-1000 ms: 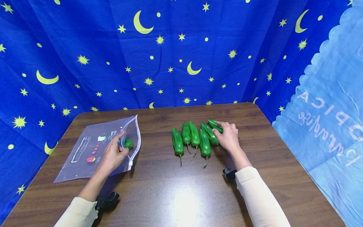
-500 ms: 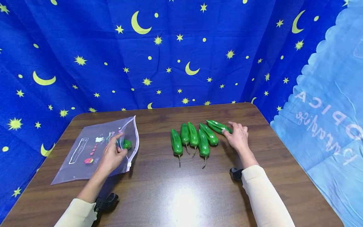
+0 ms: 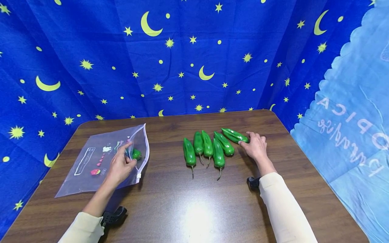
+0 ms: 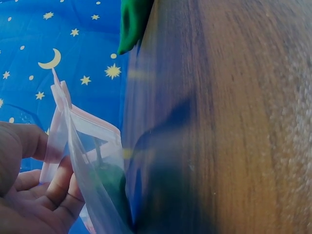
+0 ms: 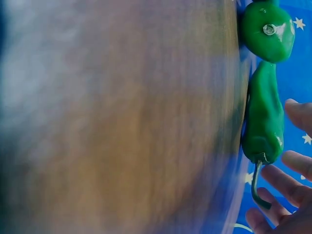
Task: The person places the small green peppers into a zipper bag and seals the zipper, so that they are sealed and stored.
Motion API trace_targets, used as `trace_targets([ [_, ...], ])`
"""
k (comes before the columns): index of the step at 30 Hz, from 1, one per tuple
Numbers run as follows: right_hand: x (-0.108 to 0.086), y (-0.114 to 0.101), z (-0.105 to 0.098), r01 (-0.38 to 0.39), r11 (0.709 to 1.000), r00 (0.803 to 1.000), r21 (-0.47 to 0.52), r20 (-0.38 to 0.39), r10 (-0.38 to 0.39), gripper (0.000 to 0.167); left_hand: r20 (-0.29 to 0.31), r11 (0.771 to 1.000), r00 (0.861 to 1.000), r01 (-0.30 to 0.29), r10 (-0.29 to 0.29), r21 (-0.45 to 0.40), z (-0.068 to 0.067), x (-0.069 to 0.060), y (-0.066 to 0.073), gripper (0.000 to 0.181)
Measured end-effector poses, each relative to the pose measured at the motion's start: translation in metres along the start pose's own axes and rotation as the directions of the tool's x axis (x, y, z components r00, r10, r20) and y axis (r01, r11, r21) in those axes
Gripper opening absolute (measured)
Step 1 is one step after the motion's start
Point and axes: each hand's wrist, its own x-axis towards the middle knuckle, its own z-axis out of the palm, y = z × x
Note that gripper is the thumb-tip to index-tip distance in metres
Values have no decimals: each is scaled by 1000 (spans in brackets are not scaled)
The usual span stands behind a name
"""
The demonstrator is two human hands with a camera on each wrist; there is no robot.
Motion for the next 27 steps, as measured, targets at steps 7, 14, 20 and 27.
trace_targets([
  [7, 5, 1, 4, -6, 1000, 1000, -27, 21, 6, 61, -15, 1000, 1000, -13, 13, -3, 1, 1, -1, 71],
  [14, 9, 2, 9, -2, 999, 999, -39, 33, 3, 60, -7, 1000, 1000, -4, 4, -27, 0, 1, -1, 71],
  [20, 6, 1, 10, -3, 1000, 999, -29, 33, 4, 59, 11, 999, 1000, 16, -15, -36, 1, 2, -2, 71],
  [27, 7, 0, 12, 1, 1000, 999, -22, 36, 0, 58, 23, 998, 1000, 22, -21, -60, 0, 2, -4, 71],
])
